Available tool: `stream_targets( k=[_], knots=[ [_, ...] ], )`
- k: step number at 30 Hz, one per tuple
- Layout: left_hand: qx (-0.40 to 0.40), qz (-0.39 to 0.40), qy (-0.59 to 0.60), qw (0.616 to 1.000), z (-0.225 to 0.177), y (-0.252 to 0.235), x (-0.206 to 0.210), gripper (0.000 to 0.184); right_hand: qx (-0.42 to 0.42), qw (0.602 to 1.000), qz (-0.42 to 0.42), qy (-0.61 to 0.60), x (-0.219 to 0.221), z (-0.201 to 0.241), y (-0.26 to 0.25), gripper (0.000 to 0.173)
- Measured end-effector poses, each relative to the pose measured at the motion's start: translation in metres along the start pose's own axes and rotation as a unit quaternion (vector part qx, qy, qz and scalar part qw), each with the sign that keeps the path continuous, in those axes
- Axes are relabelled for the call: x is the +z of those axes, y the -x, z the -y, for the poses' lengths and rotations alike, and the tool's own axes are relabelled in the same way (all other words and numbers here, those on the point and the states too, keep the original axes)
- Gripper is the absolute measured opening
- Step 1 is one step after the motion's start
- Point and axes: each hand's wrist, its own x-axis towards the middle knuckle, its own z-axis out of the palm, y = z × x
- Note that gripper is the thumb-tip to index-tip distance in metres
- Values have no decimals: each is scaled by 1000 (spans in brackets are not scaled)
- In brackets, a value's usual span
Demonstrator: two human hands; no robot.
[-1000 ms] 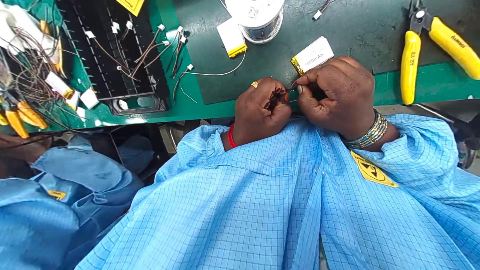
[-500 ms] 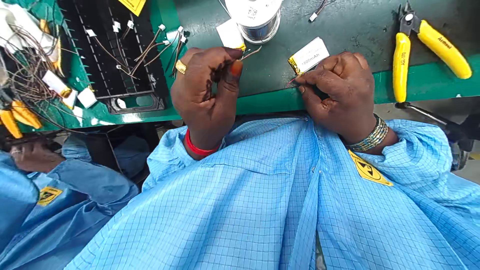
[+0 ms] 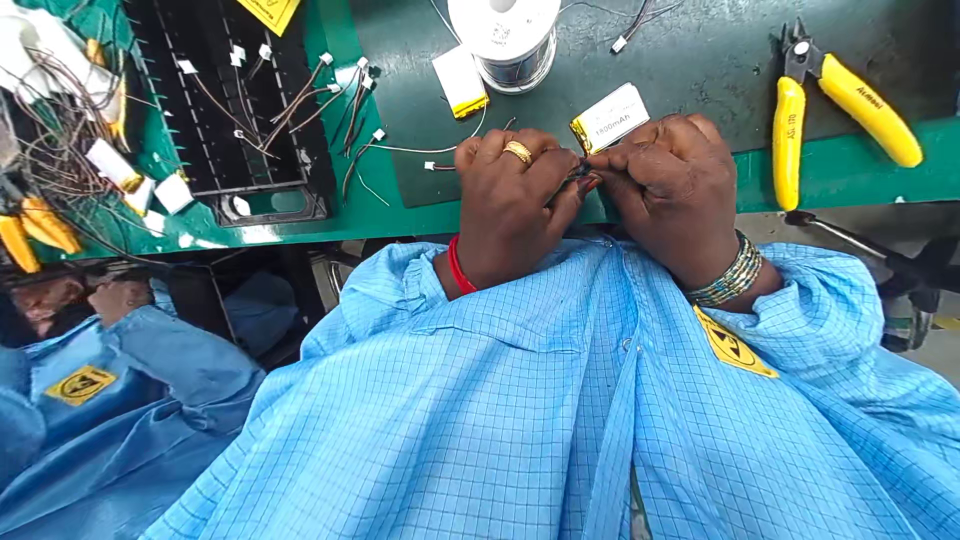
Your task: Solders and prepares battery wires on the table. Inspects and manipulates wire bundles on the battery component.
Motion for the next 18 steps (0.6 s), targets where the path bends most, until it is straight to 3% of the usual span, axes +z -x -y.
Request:
stream_targets(
  k=[5,18],
  knots=[
    [18,-14,-18,1000,-2,-2,3,9,-9,1000,13,10,0,-1,-2,15],
    [29,-21,-49,998,-3,-7,13,13,-3,998,31,56,3,4,-5,17]
  ],
)
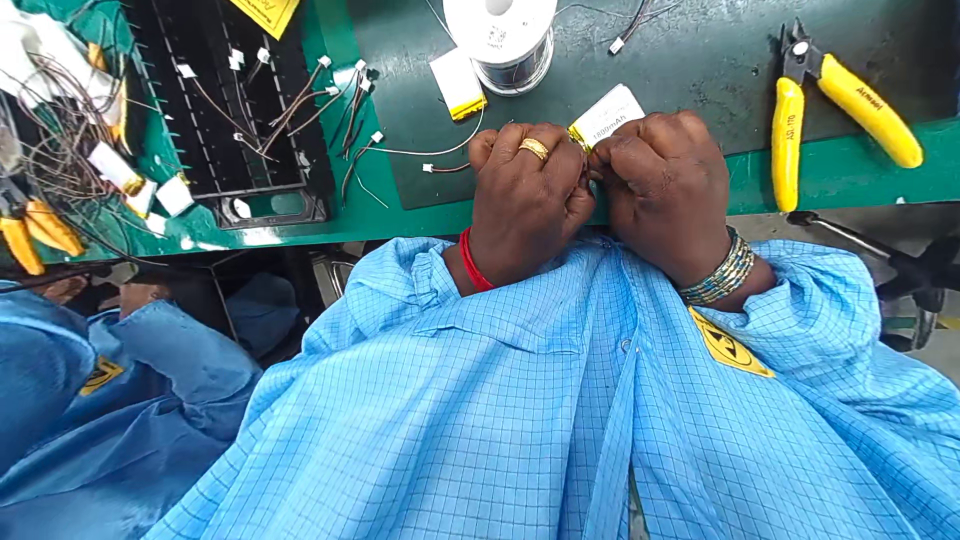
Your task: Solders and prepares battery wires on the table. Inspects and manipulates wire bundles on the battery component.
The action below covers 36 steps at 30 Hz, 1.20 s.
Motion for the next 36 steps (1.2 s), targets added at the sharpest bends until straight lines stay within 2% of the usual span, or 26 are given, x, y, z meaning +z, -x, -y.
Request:
stream_targets(
  k=[11,17,36],
  knots=[
    [-22,-38,38,998,6,13,-5,12,6,1000,-11,-12,3,-1,1,17],
    [-12,-7,25,1000,2,8,-4,15,4,1000,-18,-1,4,-1,3,16],
    [-5,-23,6,1000,0,7,8,13,11,1000,1,15,5,4,-2,16]
  ],
)
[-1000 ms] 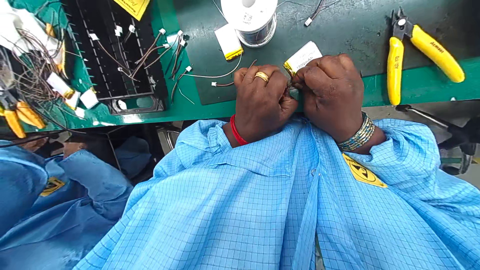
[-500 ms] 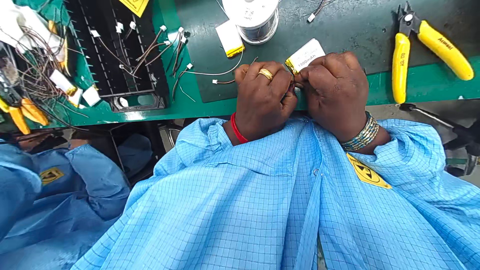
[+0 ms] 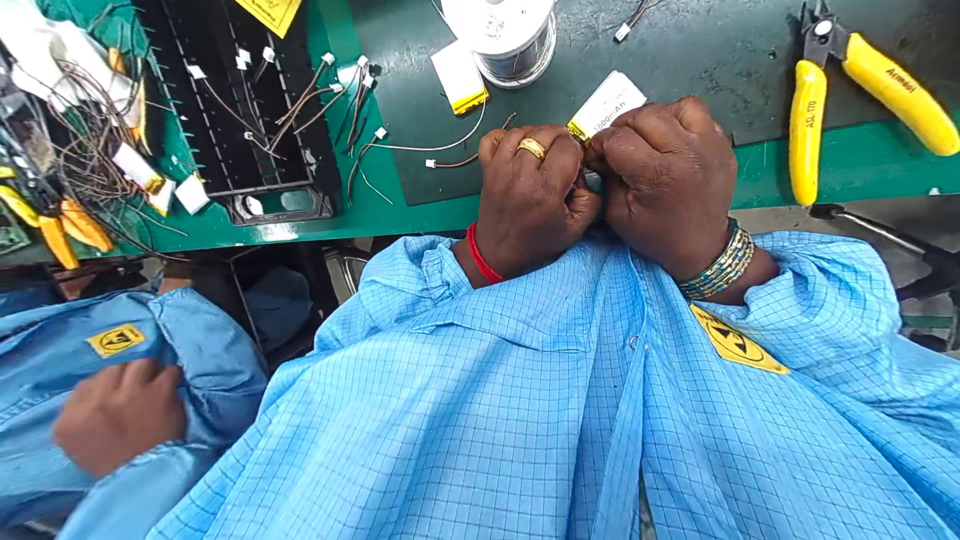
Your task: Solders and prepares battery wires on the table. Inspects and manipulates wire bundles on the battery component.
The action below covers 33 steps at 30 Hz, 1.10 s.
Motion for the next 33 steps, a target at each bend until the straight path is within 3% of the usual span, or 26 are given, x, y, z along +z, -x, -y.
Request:
stream_targets(
  k=[16,22,25,33],
  knots=[
    [-57,-32,66,996,25,34,-38,13,-12,1000,-3,-11,-1,-6,4,18],
    [-102,-86,-27,991,53,30,-58,7,-21,1000,-4,-14,-1,-7,5,16],
    [-102,-58,-48,992,49,27,-58,13,-23,1000,0,-20,-2,-8,6,16],
    [-37,5,82,996,12,18,-21,10,-26,999,14,-32,-4,-9,6,18]
  ],
)
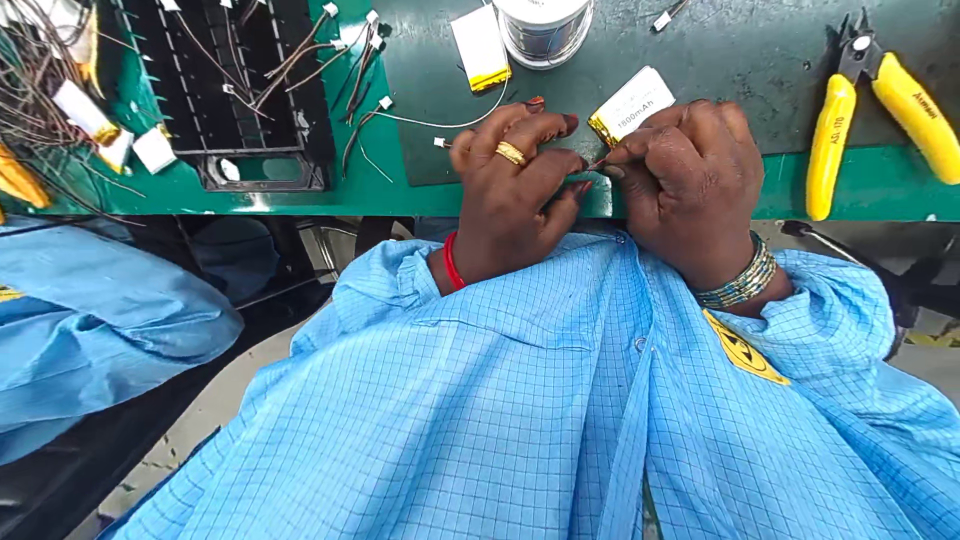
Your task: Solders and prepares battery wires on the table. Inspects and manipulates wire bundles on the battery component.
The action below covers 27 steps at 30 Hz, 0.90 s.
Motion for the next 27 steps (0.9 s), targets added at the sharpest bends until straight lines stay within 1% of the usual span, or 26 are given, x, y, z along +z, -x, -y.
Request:
stream_targets(
  k=[7,9,13,16,18,19,21,24,27],
  knots=[
    [-22,11,28,999,-4,-11,9,7,-5,1000,-2,-2,0,0,0,16],
    [-28,19,32,999,-4,-11,8,12,-6,1000,-1,-8,-1,0,0,17],
    [-9,21,80,997,-4,-15,7,21,-21,995,-40,-91,-4,-2,1,20],
    [25,51,110,992,-4,-27,3,36,-1,977,-61,-204,-10,-3,0,18],
    [43,84,131,987,-6,-38,-2,44,35,953,-47,-296,-19,-2,-2,12],
    [48,98,151,982,-7,-43,-4,46,57,935,-37,-348,-24,0,-3,9],
    [43,122,216,968,-10,-51,-6,42,97,888,-14,-450,-33,3,-5,8],
    [-13,136,326,935,-19,-57,-6,27,136,823,6,-551,-39,4,-4,12],
    [-96,144,405,898,-26,-57,-6,25,184,761,19,-622,-41,4,-4,13]
  ],
)
